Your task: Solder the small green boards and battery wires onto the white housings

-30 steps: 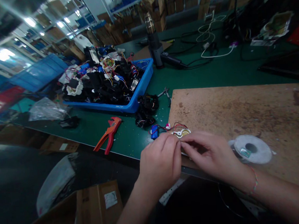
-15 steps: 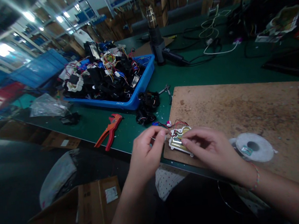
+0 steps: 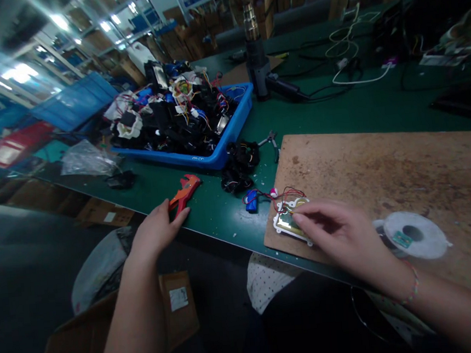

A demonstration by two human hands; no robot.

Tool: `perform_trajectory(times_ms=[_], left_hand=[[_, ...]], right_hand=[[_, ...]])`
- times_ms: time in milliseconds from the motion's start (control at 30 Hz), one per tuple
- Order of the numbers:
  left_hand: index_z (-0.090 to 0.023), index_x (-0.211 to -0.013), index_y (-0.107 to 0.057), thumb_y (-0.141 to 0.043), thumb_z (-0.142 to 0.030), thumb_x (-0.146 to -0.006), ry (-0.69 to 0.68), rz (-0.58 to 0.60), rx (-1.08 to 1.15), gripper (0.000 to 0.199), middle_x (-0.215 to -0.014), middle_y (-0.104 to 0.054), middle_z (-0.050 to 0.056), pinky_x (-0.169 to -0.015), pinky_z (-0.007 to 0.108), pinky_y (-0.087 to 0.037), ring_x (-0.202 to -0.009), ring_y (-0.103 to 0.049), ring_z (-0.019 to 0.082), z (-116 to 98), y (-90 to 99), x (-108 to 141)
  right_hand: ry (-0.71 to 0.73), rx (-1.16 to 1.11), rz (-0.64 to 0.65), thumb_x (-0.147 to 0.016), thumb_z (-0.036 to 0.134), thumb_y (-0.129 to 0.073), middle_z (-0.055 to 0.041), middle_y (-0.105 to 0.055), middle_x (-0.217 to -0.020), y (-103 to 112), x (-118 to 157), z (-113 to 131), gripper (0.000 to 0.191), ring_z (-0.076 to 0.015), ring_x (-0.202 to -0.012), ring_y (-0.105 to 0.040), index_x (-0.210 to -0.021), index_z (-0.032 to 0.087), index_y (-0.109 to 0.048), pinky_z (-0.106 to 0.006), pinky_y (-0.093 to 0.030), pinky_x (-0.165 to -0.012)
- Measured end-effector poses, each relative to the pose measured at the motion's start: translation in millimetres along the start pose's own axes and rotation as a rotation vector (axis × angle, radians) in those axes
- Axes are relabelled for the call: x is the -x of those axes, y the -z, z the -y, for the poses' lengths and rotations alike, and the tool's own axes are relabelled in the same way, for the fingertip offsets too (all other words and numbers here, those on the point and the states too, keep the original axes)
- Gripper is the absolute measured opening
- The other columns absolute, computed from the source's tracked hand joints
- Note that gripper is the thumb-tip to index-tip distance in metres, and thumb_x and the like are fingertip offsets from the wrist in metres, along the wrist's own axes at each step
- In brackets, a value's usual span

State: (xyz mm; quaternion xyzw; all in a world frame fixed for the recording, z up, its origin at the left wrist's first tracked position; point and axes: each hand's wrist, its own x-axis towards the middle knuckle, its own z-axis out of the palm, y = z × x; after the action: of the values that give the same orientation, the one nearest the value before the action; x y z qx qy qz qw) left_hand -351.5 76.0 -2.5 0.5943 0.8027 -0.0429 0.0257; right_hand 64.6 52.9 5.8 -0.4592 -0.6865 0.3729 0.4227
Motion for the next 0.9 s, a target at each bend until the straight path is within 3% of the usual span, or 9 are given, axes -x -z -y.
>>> perform_trajectory(times_ms=[133,300,467,567,600,633,700,800,900], left_hand=[[-0.005,-0.151,-0.051,-0.054,-0.054,-0.092,-0.018,0.063,-0.014,0.077,-0.14,-0.064,0.027,-0.11,0.05,-0.05,-0.129,-0.064,0.043,3.1,5.6,7.5],[-0.007,-0.139,-0.06,-0.066,-0.05,-0.077,0.076,0.012,0.047,0.075,-0.133,-0.061,0.029,-0.111,0.064,-0.045,-0.129,-0.058,0.054,4.5,7.4,19.1],[-0.009,-0.137,-0.058,-0.047,-0.043,-0.088,0.126,-0.062,0.356,0.061,-0.132,-0.063,0.023,-0.118,0.061,-0.044,-0.133,-0.058,0.043,-3.9,6.2,51.6],[-0.012,-0.142,-0.051,-0.028,-0.04,-0.098,0.138,-0.032,0.65,0.057,-0.119,-0.071,0.016,-0.096,0.052,-0.062,-0.11,-0.073,0.033,-31.3,1.9,93.3],[-0.014,-0.144,-0.049,-0.025,-0.043,-0.1,0.128,0.004,0.809,0.057,-0.121,-0.071,0.015,-0.089,0.046,-0.065,-0.106,-0.075,0.029,-44.1,0.4,109.3],[-0.017,-0.142,-0.052,-0.038,-0.046,-0.099,0.15,0.092,1.184,0.054,-0.126,-0.07,0.015,-0.088,0.045,-0.065,-0.106,-0.074,0.029,-58.0,-0.7,125.2],[-0.021,-0.134,-0.063,-0.064,-0.042,-0.089,0.121,0.384,1.681,0.049,-0.126,-0.072,0.013,-0.081,0.037,-0.065,-0.099,-0.074,0.026,-86.3,-1.9,153.0],[-0.02,-0.127,-0.071,-0.073,-0.035,-0.087,0.039,0.755,1.971,0.043,-0.12,-0.075,0.015,-0.079,0.03,-0.062,-0.094,-0.073,0.022,-120.4,-2.7,177.2],[-0.018,-0.125,-0.074,-0.072,-0.033,-0.09,0.004,0.921,2.1,0.038,-0.117,-0.076,0.015,-0.078,0.028,-0.061,-0.091,-0.072,0.019,-137.6,-5.1,183.4]], right_hand=[[0.021,0.043,-0.042,-0.095,0.038,-0.072,-0.003,-0.08,-0.093,-1.5,1.1,-4.4,0.016,-0.0151,-0.076,-0.073,-0.1,0.025,-0.08,-0.025,-0.058,-0.063],[0.065,0.084,-0.032,-0.097,0.036,-0.071,-0.0037,-0.08,-0.097,-1.2,4.0,-7.5,0.015,-0.0165,-0.081,-0.074,-0.103,0.025,-0.078,-0.027,-0.06,-0.065],[0.148,0.149,-0.057,-0.097,0.031,-0.071,-0.0018,-0.079,-0.096,-0.2,3.9,-3.6,0.009,-0.0152,-0.083,-0.074,-0.101,0.026,-0.077,-0.025,-0.058,-0.065],[0.17,0.16,-0.057,-0.096,0.029,-0.071,-0.0011,-0.079,-0.094,-0.8,2.9,0.0,0.007,-0.0142,-0.08,-0.074,-0.099,0.025,-0.077,-0.024,-0.058,-0.066],[0.179,0.167,-0.059,-0.096,0.028,-0.071,-0.0009,-0.079,-0.093,-1.2,2.5,0.7,0.007,-0.0141,-0.079,-0.074,-0.098,0.025,-0.077,-0.024,-0.058,-0.067],[0.19,0.178,-0.061,-0.096,0.028,-0.071,-0.0008,-0.079,-0.092,-1.6,2.2,1.2,0.006,-0.0142,-0.079,-0.075,-0.098,0.025,-0.077,-0.024,-0.059,-0.069],[0.214,0.206,-0.059,-0.096,0.026,-0.071,-0.001,-0.08,-0.093,-2.4,1.9,1.5,0.006,-0.0148,-0.081,-0.075,-0.098,0.025,-0.076,-0.025,-0.059,-0.072],[0.246,0.244,-0.044,-0.097,0.024,-0.069,-0.0008,-0.079,-0.093,-3.0,1.5,2.0,0.006,-0.0144,-0.082,-0.075,-0.098,0.025,-0.076,-0.025,-0.059,-0.074],[0.273,0.267,-0.024,-0.097,0.022,-0.069,0.0001,-0.079,-0.092,-3.4,1.0,3.8,0.006,-0.0125,-0.081,-0.074,-0.098,0.024,-0.074,-0.023,-0.059,-0.073]])
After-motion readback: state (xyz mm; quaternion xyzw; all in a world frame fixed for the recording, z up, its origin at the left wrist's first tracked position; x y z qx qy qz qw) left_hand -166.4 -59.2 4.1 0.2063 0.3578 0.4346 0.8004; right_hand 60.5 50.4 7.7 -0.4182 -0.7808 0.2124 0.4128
